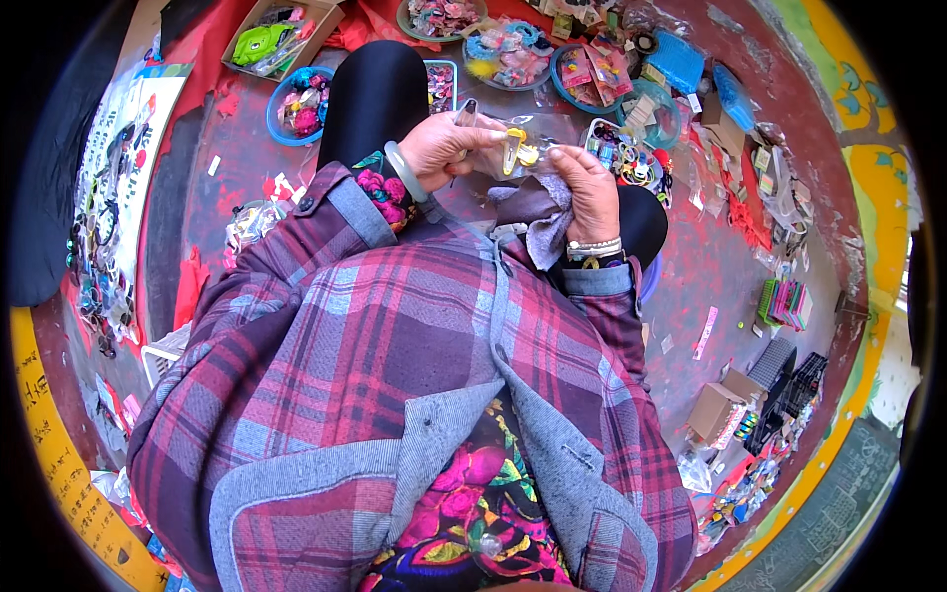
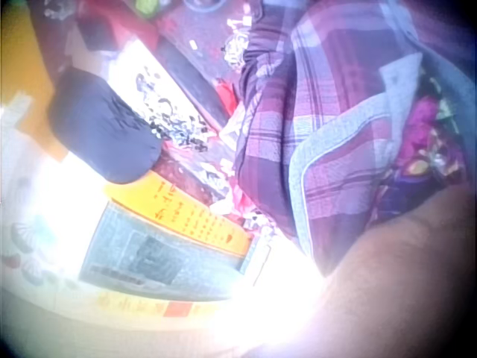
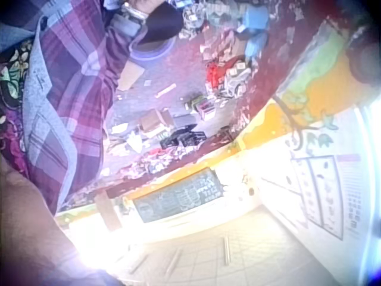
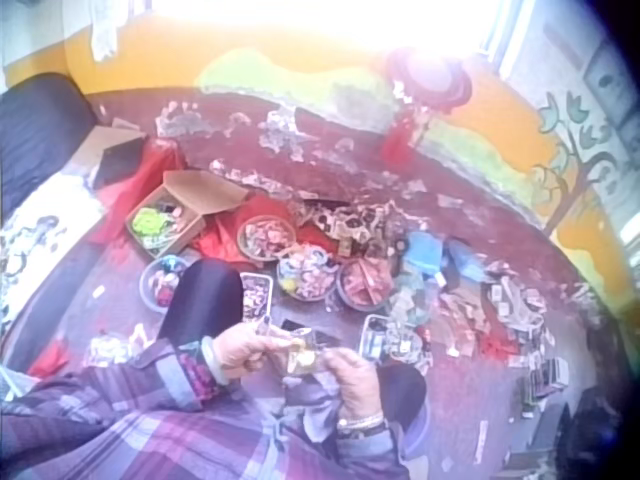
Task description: The person sits on the floor and wipes small decorative trinkets with a cloth. They pick up items one by one from a plastic tray, wipe them, and place them into a cardboard box. The person handles various small objects, including a yellow duck and a red figurine.
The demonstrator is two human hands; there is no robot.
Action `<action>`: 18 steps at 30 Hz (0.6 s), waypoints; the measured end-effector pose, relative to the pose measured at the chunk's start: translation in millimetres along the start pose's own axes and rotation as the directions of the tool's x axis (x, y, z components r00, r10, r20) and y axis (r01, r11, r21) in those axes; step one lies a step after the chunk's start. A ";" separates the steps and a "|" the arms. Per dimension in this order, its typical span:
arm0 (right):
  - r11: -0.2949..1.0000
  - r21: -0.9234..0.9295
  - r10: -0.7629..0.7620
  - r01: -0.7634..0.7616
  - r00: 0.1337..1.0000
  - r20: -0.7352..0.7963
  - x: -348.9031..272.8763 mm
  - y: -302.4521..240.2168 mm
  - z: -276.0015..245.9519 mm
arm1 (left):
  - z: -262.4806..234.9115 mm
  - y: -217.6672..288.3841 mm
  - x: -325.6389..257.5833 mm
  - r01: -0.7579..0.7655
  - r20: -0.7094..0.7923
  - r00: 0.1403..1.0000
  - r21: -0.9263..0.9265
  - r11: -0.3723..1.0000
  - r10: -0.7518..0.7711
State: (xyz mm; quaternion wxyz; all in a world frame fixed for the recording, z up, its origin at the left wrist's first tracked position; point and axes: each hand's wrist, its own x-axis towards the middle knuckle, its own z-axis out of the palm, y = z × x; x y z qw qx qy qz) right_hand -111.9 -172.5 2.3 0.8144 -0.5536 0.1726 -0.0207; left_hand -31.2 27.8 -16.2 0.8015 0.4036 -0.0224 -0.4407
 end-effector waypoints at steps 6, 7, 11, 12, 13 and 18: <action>0.749 -0.546 -0.451 0.375 0.893 -0.006 -9.2 -13.9 14.8 | 8.1 -2.8 0.6 -0.144 -0.270 0.945 0.161 0.976 0.184; 0.724 -0.561 -0.433 0.400 0.898 0.082 -10.2 -18.8 16.4 | 10.8 -2.1 -0.2 -0.139 -0.260 0.947 0.199 0.970 0.189; 0.671 -0.624 -0.396 0.402 0.905 0.157 -4.0 -5.5 12.7 | 14.3 -2.4 -3.0 -0.177 -0.135 0.962 0.355 0.918 0.237; 0.728 -0.579 -0.349 0.367 0.926 0.148 -4.3 -5.4 10.7 | 12.9 -4.2 -2.4 -0.201 -0.081 0.964 0.393 0.897 0.252; 0.783 -0.530 -0.297 0.327 0.944 0.144 -4.9 -5.3 9.4 | 11.6 -5.9 -1.7 -0.222 -0.069 0.961 0.383 0.896 0.268; 0.804 -0.499 -0.263 0.324 0.946 0.190 -1.7 -3.0 4.9 | 12.8 -8.8 0.1 -0.237 -0.068 0.960 0.325 0.915 0.272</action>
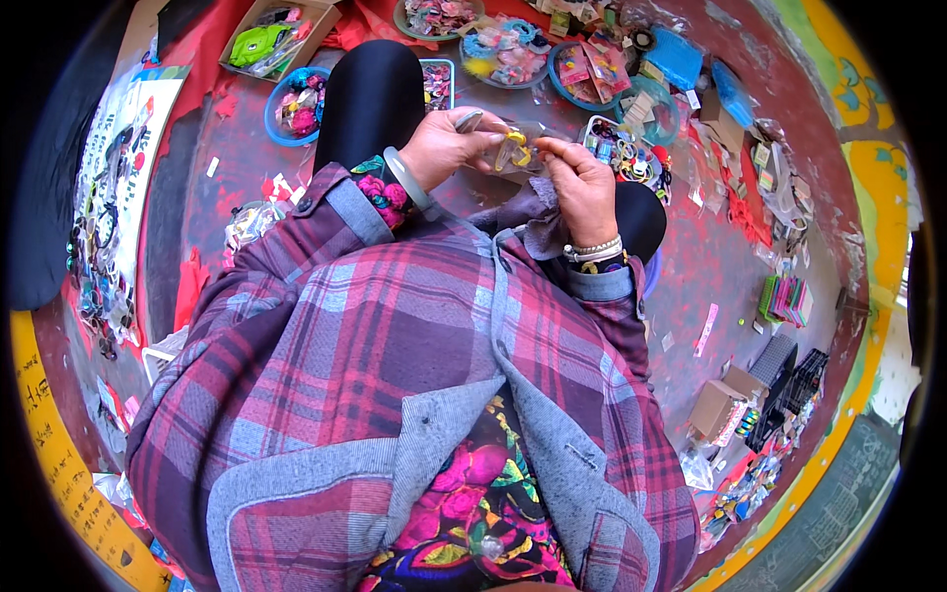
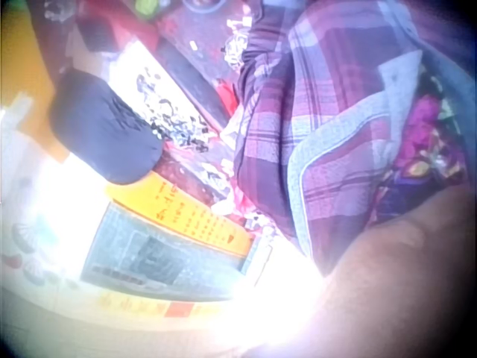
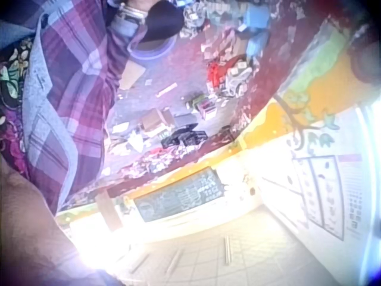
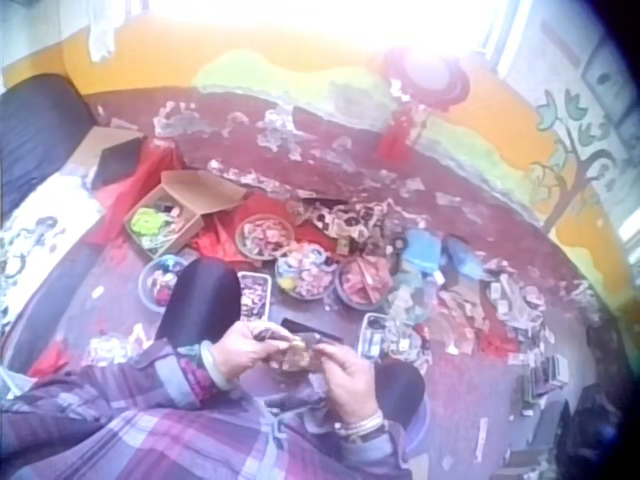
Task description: The person sits on the floor and wipes small decorative trinkets with a cloth. They pick up items one by one from a plastic tray, wipe them, and place them into a cardboard box. The person handles various small objects, including a yellow duck and a red figurine.
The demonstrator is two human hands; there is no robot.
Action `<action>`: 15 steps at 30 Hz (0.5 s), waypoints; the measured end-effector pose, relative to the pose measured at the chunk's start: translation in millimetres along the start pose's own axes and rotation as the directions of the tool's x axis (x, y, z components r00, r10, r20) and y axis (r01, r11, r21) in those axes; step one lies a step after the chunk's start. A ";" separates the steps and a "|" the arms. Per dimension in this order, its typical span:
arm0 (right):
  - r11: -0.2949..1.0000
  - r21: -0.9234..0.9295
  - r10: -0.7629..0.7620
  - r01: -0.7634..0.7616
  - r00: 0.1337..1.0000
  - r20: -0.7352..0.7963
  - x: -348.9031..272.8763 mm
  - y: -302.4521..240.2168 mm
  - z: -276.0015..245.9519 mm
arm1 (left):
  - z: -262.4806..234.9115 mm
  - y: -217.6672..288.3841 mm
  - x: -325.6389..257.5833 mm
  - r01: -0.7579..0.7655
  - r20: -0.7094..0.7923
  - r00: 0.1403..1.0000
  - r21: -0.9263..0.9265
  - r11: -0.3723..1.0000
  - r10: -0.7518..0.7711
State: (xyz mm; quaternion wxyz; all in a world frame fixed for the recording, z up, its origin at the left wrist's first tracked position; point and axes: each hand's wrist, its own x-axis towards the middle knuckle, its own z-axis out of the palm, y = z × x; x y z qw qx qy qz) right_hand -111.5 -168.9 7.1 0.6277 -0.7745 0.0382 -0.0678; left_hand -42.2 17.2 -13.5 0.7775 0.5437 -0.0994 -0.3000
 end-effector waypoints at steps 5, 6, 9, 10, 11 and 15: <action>0.994 0.105 0.041 -0.041 0.999 0.002 -2.2 7.0 1.6 | -3.0 -9.6 2.5 -0.027 0.059 0.998 0.071 0.997 0.023; 0.983 0.155 0.102 -0.102 0.995 0.010 -2.8 5.4 1.9 | -2.5 -9.8 2.5 -0.032 0.066 0.997 0.078 0.996 0.027; 0.933 0.258 0.242 -0.251 0.968 0.067 -2.8 0.3 1.2 | -0.5 -8.9 0.8 -0.041 0.044 0.998 0.060 0.997 0.038; 0.924 0.262 0.262 -0.278 0.960 0.097 -1.8 0.9 -0.5 | 0.2 -9.3 0.5 -0.051 0.045 0.998 0.066 0.997 0.048; 0.914 0.266 0.281 -0.306 0.951 0.127 -1.0 1.7 -2.1 | 0.8 -10.1 0.3 -0.061 0.047 0.997 0.072 0.996 0.057; 0.897 0.271 0.317 -0.349 0.936 0.156 -1.6 7.9 -3.4 | 2.0 -7.8 -0.8 -0.041 0.024 0.999 0.063 0.997 0.040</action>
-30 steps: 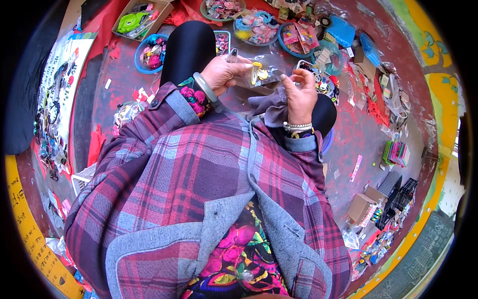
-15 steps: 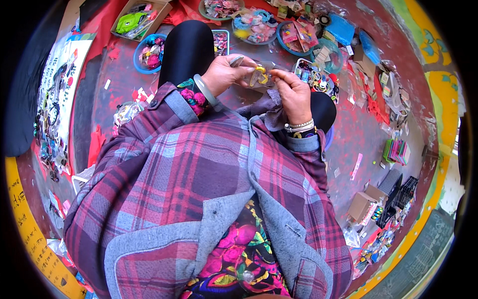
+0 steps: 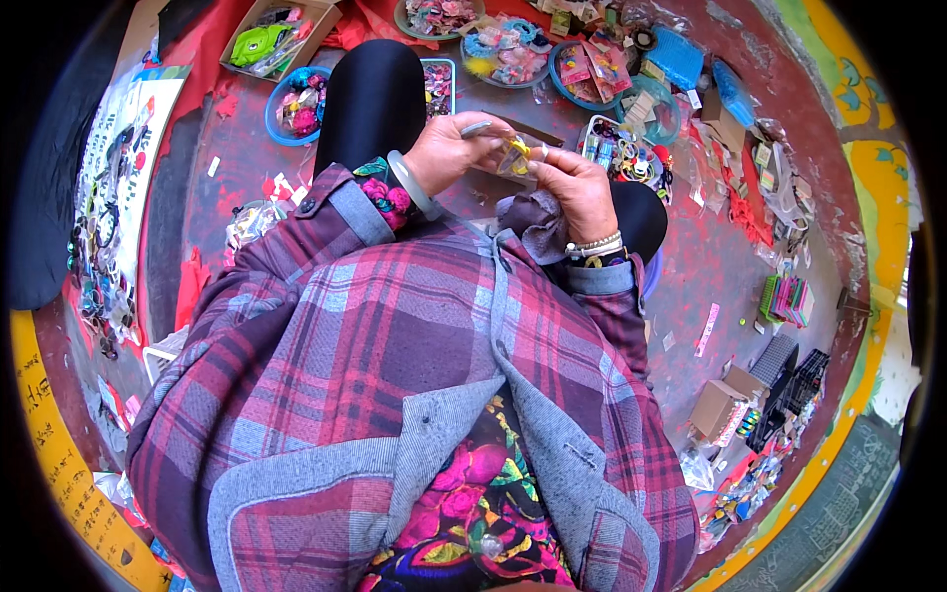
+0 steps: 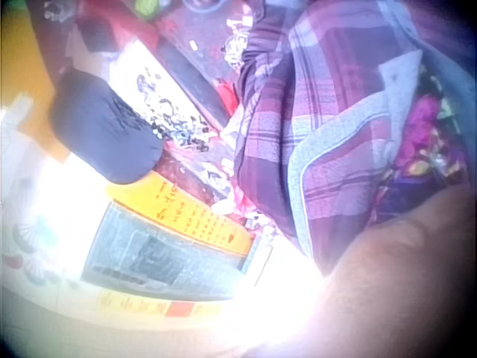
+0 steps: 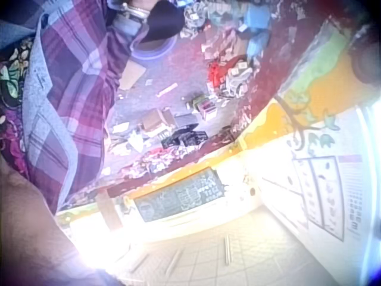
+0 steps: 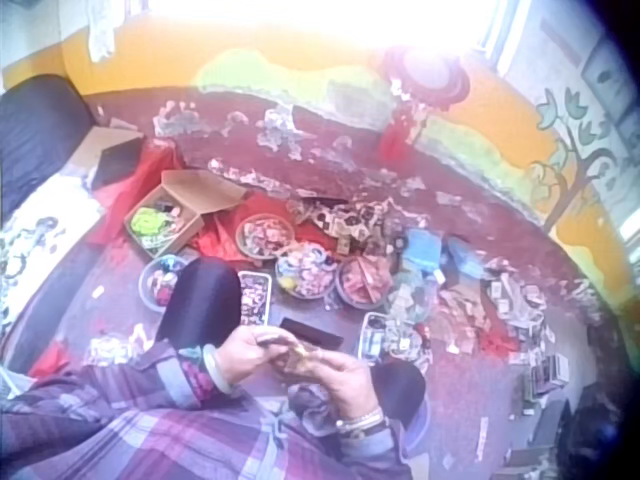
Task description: The person sits on the floor and wipes small decorative trinkets with a cloth. They pick up items one by one from a plastic tray, wipe them, and place them into a cardboard box. The person handles various small objects, including a yellow duck and a red figurine.
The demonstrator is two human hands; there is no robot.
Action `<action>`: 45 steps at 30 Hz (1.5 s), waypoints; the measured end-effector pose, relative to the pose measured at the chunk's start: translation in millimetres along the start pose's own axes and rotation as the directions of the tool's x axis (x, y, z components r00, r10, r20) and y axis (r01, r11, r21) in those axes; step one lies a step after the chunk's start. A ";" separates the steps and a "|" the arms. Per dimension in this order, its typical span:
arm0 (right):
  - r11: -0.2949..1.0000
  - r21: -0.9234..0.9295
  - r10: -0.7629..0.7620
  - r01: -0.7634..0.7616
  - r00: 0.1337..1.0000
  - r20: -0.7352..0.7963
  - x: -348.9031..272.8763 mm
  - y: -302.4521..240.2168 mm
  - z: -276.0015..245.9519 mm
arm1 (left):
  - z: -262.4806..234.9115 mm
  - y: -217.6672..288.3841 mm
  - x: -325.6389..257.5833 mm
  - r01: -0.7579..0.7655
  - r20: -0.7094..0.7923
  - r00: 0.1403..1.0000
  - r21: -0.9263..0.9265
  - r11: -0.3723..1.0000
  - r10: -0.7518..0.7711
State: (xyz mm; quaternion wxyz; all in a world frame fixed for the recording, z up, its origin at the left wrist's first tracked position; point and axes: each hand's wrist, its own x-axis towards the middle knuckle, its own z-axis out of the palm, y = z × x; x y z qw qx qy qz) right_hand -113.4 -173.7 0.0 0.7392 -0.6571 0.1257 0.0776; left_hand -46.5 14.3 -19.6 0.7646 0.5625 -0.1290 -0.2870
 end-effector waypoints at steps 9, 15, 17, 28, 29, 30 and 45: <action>0.990 -0.095 -0.104 0.102 0.994 -0.019 1.6 12.9 0.7 | 1.9 -4.9 1.1 -0.039 0.058 0.998 0.098 0.994 0.034; 0.974 -0.048 -0.224 0.223 0.975 -0.001 1.0 14.6 9.6 | 6.2 -6.7 -1.8 -0.007 0.002 1.000 0.144 0.990 0.007; 0.992 0.031 -0.126 0.126 0.992 -0.019 -4.1 5.8 17.7 | 6.2 -6.2 -2.6 -0.009 0.003 1.000 0.202 0.979 0.009; 0.977 -0.020 -0.212 0.215 0.937 -0.277 0.6 13.2 7.5 | 0.2 2.5 0.3 0.136 -0.115 0.983 -0.043 0.990 -0.140; 0.968 -0.030 -0.245 0.250 0.910 -0.335 2.1 13.0 5.8 | -0.5 4.0 0.2 0.146 -0.146 0.977 -0.065 0.987 -0.155; 0.958 0.062 -0.235 0.280 0.891 -0.388 2.8 13.0 3.9 | -1.5 6.2 -0.3 0.155 -0.177 0.970 -0.088 0.984 -0.169; 0.633 0.772 0.084 -0.062 0.996 0.011 3.8 7.4 -21.9 | -216.9 36.3 -144.5 0.084 -0.433 0.683 0.846 0.526 0.588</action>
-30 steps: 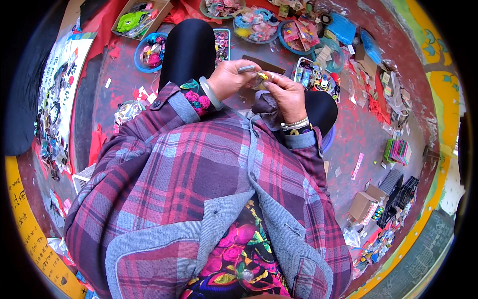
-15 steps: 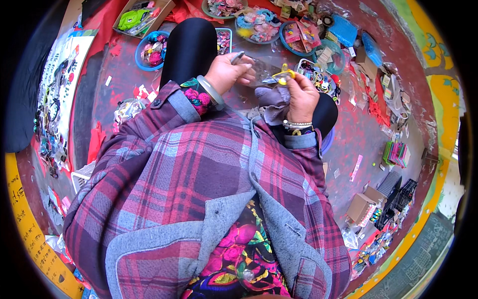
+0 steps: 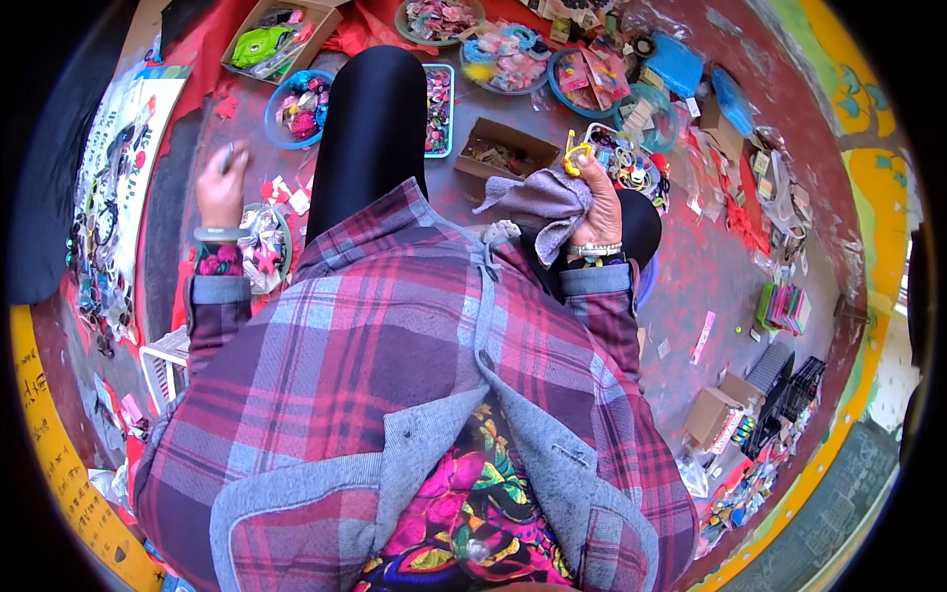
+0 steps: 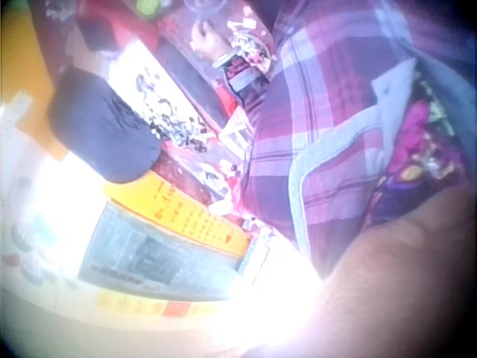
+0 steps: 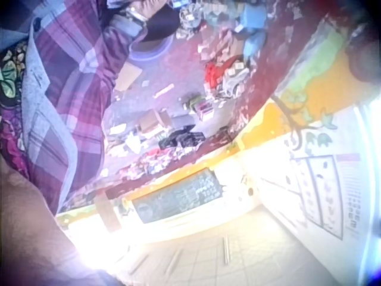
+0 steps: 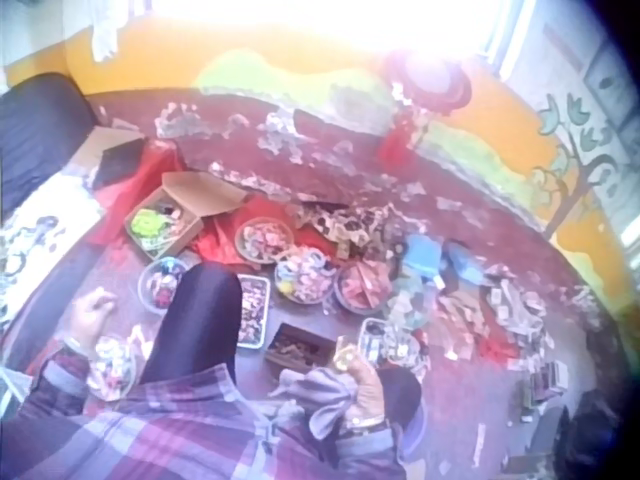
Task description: The person sits on the floor and wipes small decorative trinkets with a cloth. They pick up items one by one from a plastic tray, wipe them, and place them into a cardboard box. The person handles various small objects, including a yellow duck and a red figurine.
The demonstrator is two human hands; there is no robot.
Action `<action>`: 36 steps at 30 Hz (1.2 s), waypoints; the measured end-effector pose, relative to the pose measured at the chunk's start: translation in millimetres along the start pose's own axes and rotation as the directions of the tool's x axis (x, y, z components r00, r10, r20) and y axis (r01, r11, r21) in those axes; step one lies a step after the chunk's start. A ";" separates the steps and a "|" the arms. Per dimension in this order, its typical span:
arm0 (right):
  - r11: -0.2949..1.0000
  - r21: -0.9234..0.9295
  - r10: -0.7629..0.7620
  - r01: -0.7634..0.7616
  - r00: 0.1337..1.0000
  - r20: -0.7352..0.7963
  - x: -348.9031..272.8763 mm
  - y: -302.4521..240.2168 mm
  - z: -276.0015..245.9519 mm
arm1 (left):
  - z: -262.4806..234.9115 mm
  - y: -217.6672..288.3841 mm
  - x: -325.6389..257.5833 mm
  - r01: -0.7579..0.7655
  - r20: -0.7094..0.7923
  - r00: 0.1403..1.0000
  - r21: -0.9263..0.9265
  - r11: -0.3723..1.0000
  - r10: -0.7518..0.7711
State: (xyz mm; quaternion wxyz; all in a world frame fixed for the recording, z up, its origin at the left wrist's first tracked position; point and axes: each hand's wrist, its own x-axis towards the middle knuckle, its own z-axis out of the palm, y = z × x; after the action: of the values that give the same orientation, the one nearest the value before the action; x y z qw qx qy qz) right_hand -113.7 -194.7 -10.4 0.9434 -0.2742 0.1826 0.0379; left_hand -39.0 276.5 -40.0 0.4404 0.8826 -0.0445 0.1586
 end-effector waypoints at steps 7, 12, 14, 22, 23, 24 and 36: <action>0.996 -0.052 0.072 -0.069 0.996 0.056 2.4 -0.7 5.8 | -29.7 -95.0 -120.6 0.164 0.112 0.901 0.807 0.568 -0.420; 0.989 -0.059 0.144 -0.138 0.984 0.107 -1.8 -1.4 14.3 | -1.5 -78.9 -78.1 0.286 0.259 0.835 0.549 0.785 -0.486; 0.988 -0.061 0.150 -0.144 0.981 0.124 -2.1 0.1 14.5 | 7.5 -71.7 -67.8 0.168 0.377 0.775 0.650 0.741 -0.507; 0.988 -0.026 0.153 -0.152 0.987 0.058 -12.1 -0.4 9.8 | 19.6 -29.3 -49.2 0.262 0.213 0.840 0.647 0.717 -0.499; 0.987 -0.045 0.157 -0.155 0.986 0.047 -12.8 -0.3 13.9 | 23.5 -8.9 -40.1 0.342 0.124 0.877 0.516 0.785 -0.464; 0.986 -0.063 0.159 -0.156 0.987 0.037 -13.3 -0.1 19.6 | 29.5 7.8 -30.8 0.298 0.122 0.934 0.256 0.920 -0.336; 0.940 -0.117 0.337 -0.320 0.925 0.176 -12.7 13.1 48.4 | 154.0 204.3 -10.0 -0.624 0.275 0.505 -0.539 0.566 0.818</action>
State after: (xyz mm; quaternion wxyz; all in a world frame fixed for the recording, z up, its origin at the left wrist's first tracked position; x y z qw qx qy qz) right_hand -112.0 -157.5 25.5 0.9243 -0.2750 0.1316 0.2296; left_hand -56.0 29.8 26.3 0.4605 0.6861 -0.5566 0.0862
